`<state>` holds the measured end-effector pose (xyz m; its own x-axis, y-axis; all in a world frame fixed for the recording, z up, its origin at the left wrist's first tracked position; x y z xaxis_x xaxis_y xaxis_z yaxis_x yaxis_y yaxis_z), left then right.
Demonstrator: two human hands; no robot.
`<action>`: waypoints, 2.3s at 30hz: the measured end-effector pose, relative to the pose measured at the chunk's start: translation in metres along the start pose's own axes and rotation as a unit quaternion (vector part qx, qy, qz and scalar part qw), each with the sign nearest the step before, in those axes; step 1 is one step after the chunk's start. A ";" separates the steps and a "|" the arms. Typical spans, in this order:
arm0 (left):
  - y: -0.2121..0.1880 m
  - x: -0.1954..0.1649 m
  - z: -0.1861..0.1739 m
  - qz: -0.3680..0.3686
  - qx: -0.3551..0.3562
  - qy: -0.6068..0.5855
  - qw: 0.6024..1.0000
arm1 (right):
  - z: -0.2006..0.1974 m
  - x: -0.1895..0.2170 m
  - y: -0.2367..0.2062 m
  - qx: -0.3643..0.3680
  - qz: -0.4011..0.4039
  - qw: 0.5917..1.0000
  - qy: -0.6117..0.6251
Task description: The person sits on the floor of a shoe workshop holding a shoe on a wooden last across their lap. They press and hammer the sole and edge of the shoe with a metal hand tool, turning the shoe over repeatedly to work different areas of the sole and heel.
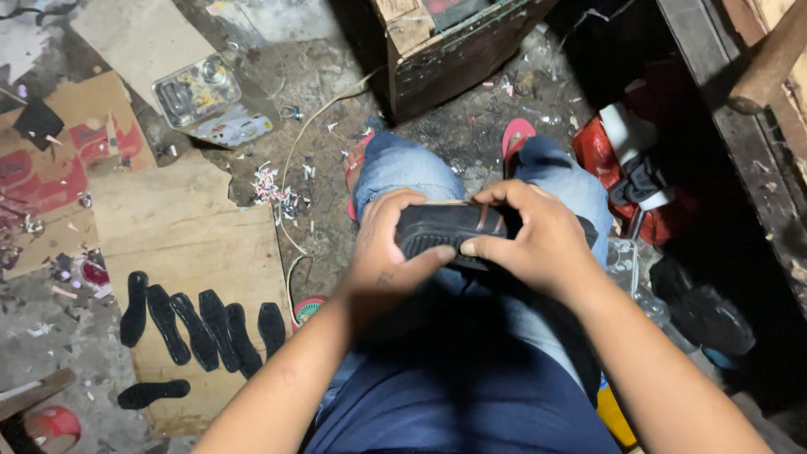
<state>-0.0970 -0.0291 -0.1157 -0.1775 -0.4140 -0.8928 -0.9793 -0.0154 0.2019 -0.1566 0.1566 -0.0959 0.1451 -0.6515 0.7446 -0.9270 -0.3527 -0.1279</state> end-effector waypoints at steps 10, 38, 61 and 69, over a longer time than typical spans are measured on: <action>-0.006 -0.025 -0.003 -0.076 -0.004 -0.036 0.996 | -0.021 0.025 -0.035 -0.059 -0.191 0.980 0.005; 0.019 -0.211 0.105 0.211 0.087 -0.045 0.973 | -0.059 -0.097 -0.150 -0.271 -0.137 0.884 0.355; 0.045 0.025 0.038 -0.295 0.146 0.124 0.936 | -0.042 -0.089 -0.027 -0.061 0.052 0.997 0.008; 0.048 0.022 0.036 -0.285 0.140 0.124 0.940 | -0.044 -0.076 -0.027 -0.075 0.051 0.996 0.025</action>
<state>-0.1515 -0.0063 -0.1403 0.3778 -0.6107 -0.6960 -0.9020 -0.0733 -0.4254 -0.1581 0.2451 -0.1198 0.0343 -0.6426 0.7654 -0.9777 -0.1804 -0.1077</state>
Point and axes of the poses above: each hand's wrist, its own y-axis towards the middle knuckle, its own z-axis out of the palm, x = y × z, the point moved 9 cm from there along y, towards the middle knuckle, and after that the axes turned 3 degrees about -x, right-handed, at the moved point
